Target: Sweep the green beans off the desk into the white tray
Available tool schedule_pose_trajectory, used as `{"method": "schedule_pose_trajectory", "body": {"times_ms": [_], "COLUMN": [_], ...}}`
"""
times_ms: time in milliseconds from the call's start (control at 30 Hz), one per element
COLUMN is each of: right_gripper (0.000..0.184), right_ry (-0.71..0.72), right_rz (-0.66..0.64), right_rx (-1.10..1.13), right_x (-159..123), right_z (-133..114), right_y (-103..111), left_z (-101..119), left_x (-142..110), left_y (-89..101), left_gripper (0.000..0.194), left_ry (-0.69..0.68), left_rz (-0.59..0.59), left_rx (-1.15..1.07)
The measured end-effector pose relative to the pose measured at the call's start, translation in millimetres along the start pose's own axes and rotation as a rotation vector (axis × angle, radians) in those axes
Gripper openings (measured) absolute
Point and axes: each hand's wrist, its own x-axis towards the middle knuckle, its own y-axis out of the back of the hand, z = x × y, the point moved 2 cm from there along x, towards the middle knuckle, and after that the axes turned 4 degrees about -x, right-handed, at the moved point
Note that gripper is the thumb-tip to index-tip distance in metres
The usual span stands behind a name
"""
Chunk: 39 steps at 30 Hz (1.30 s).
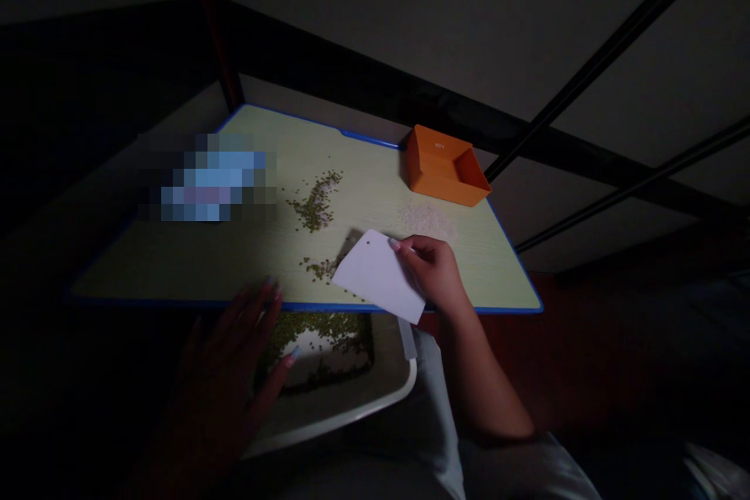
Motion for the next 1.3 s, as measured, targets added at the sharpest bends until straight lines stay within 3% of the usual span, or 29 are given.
{"method": "schedule_pose_trajectory", "body": {"times_ms": [800, 967, 1100, 1200, 1233, 1300], "right_gripper": [0.034, 0.038, 0.033, 0.023, 0.020, 0.011], "right_ry": [-0.005, -0.033, 0.026, 0.151, 0.232, 0.451], "right_rz": [-0.091, 0.029, 0.302, 0.514, 0.542, 0.482], "right_rx": [0.011, 0.076, -0.007, -0.166, -0.253, -0.445], "right_x": [-7.4, -11.6, -31.5, -59.0, -68.7, -86.3], "right_z": [-5.1, 1.5, 3.7, -1.6, -5.3, -14.0], "right_y": [8.4, 30.3, 63.6, 83.7, 86.2, 82.9], "left_z": [0.7, 2.2, 1.5, 1.1, 1.2, 1.3], "left_x": [-1.2, -0.1, 0.0, 0.2, 0.5, 1.2], "left_y": [3.2, 4.0, 3.8, 3.2, 2.9, 1.8], "left_gripper": [0.069, 0.069, 0.070, 0.070, 0.070, 0.071], "left_ry": [0.006, -0.017, -0.022, -0.010, -0.009, -0.010], "left_rz": [-0.034, -0.002, -0.007, -0.006, -0.001, 0.003], "left_rx": [0.002, 0.020, 0.024, 0.020, 0.017, 0.010]}}
